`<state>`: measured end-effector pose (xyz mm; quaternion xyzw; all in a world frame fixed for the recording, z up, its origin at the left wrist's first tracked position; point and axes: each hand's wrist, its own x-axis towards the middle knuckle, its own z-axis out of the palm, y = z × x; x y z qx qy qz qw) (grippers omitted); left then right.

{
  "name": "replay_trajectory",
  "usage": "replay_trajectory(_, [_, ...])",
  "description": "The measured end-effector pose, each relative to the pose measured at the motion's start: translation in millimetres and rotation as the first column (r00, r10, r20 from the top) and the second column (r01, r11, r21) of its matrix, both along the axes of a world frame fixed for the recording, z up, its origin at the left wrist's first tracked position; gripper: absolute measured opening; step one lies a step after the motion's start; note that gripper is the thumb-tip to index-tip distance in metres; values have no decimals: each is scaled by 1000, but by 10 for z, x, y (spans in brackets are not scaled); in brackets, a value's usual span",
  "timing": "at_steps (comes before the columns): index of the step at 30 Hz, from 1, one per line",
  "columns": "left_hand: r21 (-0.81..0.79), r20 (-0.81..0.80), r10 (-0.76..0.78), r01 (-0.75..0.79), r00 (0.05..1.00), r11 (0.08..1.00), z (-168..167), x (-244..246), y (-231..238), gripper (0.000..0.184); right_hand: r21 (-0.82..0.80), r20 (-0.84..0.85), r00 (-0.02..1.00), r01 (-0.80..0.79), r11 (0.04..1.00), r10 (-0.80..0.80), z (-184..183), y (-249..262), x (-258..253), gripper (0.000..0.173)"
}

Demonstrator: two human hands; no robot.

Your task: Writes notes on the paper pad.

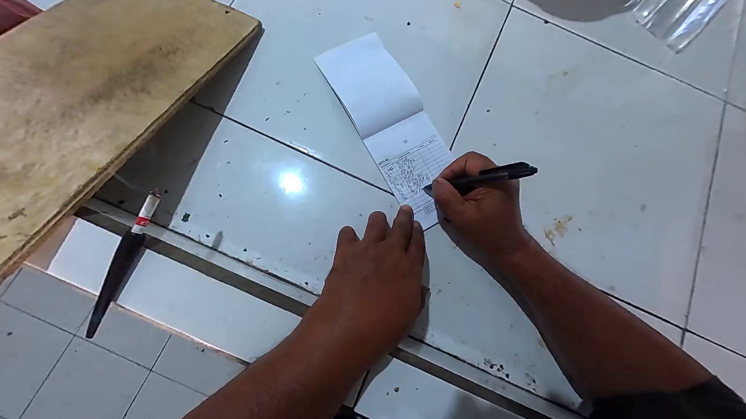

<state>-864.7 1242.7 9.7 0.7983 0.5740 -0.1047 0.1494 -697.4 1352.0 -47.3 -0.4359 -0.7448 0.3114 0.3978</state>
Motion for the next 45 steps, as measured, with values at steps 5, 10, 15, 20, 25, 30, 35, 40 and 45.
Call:
replay_trajectory(5, [-2,0,1,-1,1000,1000,3,-2,-1,77,-10,22,999,27,1000,-27,16,-8,-14,7])
replay_trajectory(10, [7,-1,3,-3,1000,1000,1,0,-1,78,3,-1,999,36,999,-36,4,-1,-15,7])
replay_trajectory(15, [4,-1,4,-4,1000,1000,5,0,-2,78,-16,2,999,42,999,-42,22,-7,-27,7])
replay_trajectory(20, [-19,2,9,-9,1000,1000,21,3,7,78,-20,2,999,42,999,-42,19,2,-18,7])
replay_trajectory(25, [-36,6,10,-9,1000,999,36,-6,18,76,-10,-50,996,73,997,-73,26,38,13,6])
replay_trajectory(30, [-25,44,28,-27,999,999,72,-17,29,65,39,-188,979,91,995,-82,180,119,89,14])
replay_trajectory(35, [223,224,-74,23,972,974,39,-68,4,27,331,-124,992,30,943,12,570,236,260,26])
replay_trajectory(40, [307,374,-255,140,892,941,28,-103,-16,13,525,33,997,36,850,-63,1057,86,459,28])
replay_trajectory(45, [380,410,-292,129,864,916,76,-122,-53,14,481,319,939,-40,876,-132,1355,-638,791,28])
